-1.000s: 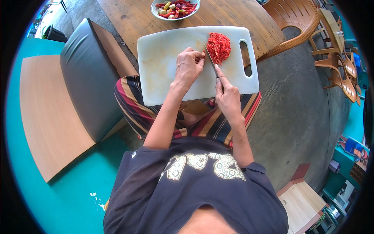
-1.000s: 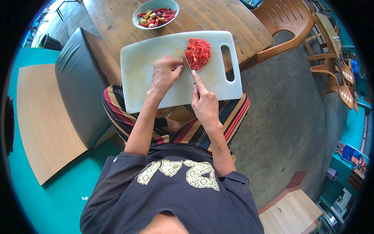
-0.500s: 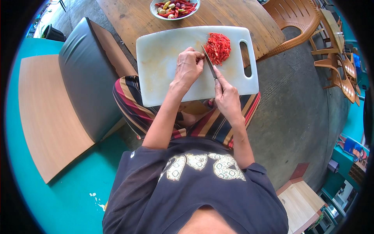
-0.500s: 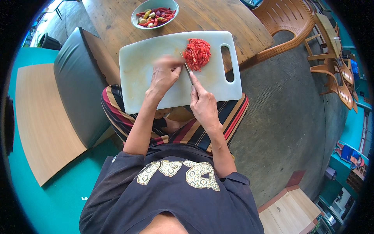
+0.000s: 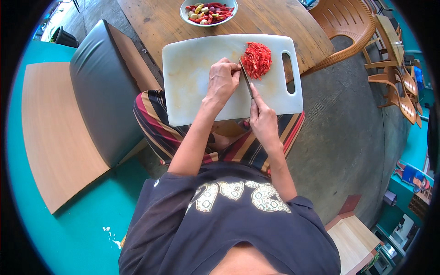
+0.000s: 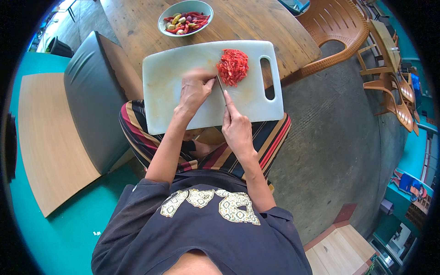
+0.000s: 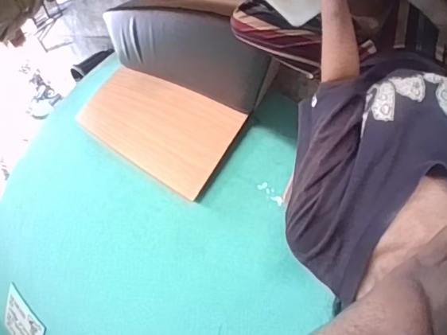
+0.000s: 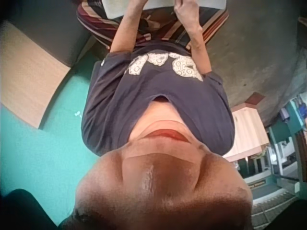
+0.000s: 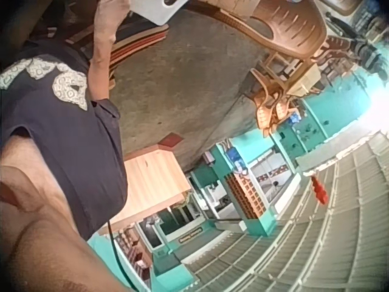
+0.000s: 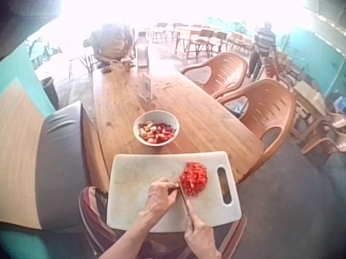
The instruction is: The person chops red chili peppers into small pieces using a knife on a white cutting board and periodically places the chopped pieces into a bowl containing whole and partially chopped peppers.
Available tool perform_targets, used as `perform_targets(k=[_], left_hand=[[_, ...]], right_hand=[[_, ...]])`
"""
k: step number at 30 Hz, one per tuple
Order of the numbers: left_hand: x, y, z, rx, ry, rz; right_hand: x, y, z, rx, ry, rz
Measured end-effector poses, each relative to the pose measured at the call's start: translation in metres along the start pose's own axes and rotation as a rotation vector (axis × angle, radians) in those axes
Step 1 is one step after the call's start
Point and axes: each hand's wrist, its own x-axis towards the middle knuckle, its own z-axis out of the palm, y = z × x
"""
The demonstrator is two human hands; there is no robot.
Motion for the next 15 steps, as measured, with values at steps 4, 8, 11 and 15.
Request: perform_targets(k=[4,8,11,15], left_hand=[[0.0,0.003,-0.001,-0.033,-0.016,-0.008],[0.0,0.003,-0.001,-0.041,-0.033,-0.037],[0.0,0.004,0.0,-0.041,-0.041,-0.041],[-0.002,0.004,-0.001,-0.045,-0.044,-0.054]], right_hand=[[-0.009,0.011,-0.014,0.069,0.028,-0.056],[-0.002,-0.002,-0.025,0.114,-0.027,0.07],[0.002,-0.003,-0.023,0.086,-0.01,0.066],[0.003,0.003,-0.013,0.093,-0.002,0.001]])
